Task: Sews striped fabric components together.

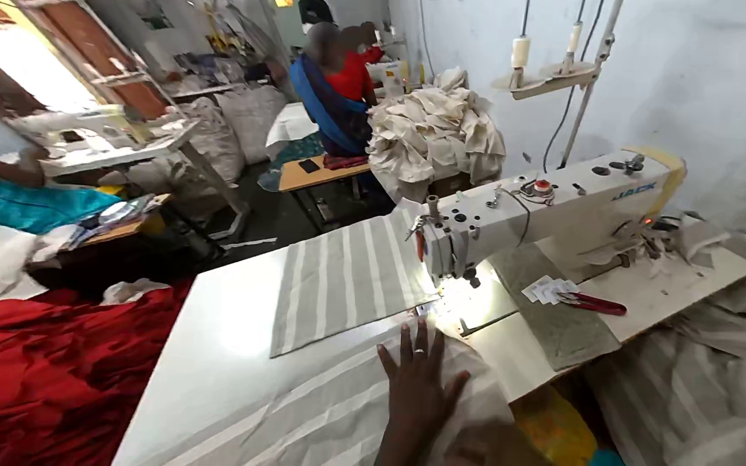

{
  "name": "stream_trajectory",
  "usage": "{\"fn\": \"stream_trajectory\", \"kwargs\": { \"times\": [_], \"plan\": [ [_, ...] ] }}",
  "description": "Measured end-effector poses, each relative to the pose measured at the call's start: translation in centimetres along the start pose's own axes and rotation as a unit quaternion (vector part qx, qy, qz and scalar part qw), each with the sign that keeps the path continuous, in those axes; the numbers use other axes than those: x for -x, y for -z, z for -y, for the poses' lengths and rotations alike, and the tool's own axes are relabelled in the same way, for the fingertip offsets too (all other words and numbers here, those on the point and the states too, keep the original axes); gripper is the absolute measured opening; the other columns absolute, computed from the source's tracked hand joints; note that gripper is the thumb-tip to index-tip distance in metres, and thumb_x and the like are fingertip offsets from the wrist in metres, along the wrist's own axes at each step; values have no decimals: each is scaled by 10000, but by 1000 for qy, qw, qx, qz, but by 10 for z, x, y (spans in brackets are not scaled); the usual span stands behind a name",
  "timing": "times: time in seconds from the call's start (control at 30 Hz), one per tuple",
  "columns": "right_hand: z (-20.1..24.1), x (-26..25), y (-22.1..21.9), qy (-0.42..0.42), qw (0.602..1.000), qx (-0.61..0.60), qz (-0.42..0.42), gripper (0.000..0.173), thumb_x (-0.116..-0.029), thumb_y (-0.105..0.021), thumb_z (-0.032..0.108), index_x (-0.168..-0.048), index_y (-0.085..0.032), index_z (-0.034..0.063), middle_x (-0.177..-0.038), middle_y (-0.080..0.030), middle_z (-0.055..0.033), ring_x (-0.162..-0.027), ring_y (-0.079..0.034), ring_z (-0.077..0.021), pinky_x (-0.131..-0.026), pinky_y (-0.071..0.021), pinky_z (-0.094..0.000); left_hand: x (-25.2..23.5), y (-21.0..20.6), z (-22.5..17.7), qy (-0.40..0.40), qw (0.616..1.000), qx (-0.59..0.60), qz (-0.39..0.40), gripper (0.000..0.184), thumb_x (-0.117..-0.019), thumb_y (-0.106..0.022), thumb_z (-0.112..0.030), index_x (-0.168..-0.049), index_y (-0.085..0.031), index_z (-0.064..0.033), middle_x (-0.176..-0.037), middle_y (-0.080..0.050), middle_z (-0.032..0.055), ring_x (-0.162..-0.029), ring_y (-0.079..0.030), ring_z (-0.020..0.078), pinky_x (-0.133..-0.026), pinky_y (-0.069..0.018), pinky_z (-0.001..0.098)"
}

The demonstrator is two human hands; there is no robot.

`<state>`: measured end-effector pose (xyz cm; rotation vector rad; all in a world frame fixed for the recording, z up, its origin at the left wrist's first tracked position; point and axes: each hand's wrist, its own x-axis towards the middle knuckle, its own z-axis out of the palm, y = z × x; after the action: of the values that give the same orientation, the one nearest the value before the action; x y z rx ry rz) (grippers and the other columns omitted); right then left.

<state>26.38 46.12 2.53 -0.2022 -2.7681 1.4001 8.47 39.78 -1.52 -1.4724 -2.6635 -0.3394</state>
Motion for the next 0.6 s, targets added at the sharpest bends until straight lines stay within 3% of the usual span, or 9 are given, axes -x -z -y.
{"fn": "stream_trajectory", "kwargs": {
  "times": [0.03,0.07,0.17,0.2,0.33,0.4,0.5,0.57,0.6],
  "plan": [
    [-10,-5,14,-13,989,41,-139,278,-1001,-635,290,-973,-787,60,-906,-759,-104,-835,-740,-243,-774,-605,-455,8,-5,-6,-25,999,-2,-40,937,-869,-239,-893,-1500,-552,-276,-1603,-449,95,-1511,-315,447,-1100,-111,847],
    [-24,-15,31,-40,970,102,-216,280,-991,-642,324,-994,-781,81,-923,-743,-98,-837,-730,-244,-738,-611,-440,15,-10,-12,-45,997,-2,-66,934,-863,-223,-893,-1484,-570,-287,-1583,-476,102,-1494,-346,456,-1086,-127,852],
    [-45,-46,69,-162,964,163,-132,516,-980,-647,421,-1400,-628,123,-1306,-649,-148,-1208,-619,-339,-961,-541,-505,29,-18,-28,-73,994,1,-87,918,-846,-280,-912,-1455,-596,-303,-1579,-479,109,-1486,-356,462,-1084,-141,854],
    [-49,-56,74,-170,967,151,-114,503,-983,-640,392,-1405,-616,119,-1294,-656,-141,-1192,-626,-330,-963,-537,-498,29,-18,-31,-71,994,-4,-80,932,-846,-270,-915,-1462,-589,-292,-1590,-464,106,-1489,-350,461,-1085,-143,851],
    [-68,-78,80,-202,953,-65,-215,261,-1014,-605,244,-1155,-733,65,-984,-738,-84,-872,-694,-180,-838,-556,-371,27,-9,-30,-44,997,46,-38,806,-966,-244,-777,-1512,-534,-260,-1604,-449,84,-1496,-347,446,-1086,-133,847],
    [-74,-78,78,-171,925,-195,-278,205,-984,-676,255,-1036,-753,72,-880,-728,-16,-778,-671,-72,-754,-558,-261,13,7,-30,-16,989,124,-83,729,-999,-381,-677,-1442,-604,-142,-1533,-529,125,-1442,-443,430,-1086,-183,838],
    [-61,-69,67,-59,909,-273,-309,195,-974,-680,233,-950,-760,57,-882,-698,23,-775,-635,-4,-708,-536,-178,-17,32,-28,-15,971,167,-172,659,-964,-532,-619,-1306,-691,-78,-1358,-662,145,-1327,-571,398,-1090,-196,826],
    [-48,-66,60,5,894,-278,-351,150,-954,-694,170,-927,-763,39,-895,-702,8,-768,-637,-2,-684,-541,-160,-31,49,-26,-26,957,241,-162,469,-927,-649,-518,-1099,-763,-97,-1058,-755,54,-1068,-704,272,-1070,-335,742],
    [-42,-66,57,33,885,-267,-381,115,-934,-710,130,-925,-763,28,-886,-703,-7,-743,-637,-10,-660,-546,-160,-34,55,-25,-23,946,291,-139,348,-924,-675,-452,-1005,-768,-126,-937,-745,-13,-940,-711,159,-1024,-463,584]
  ]
}}
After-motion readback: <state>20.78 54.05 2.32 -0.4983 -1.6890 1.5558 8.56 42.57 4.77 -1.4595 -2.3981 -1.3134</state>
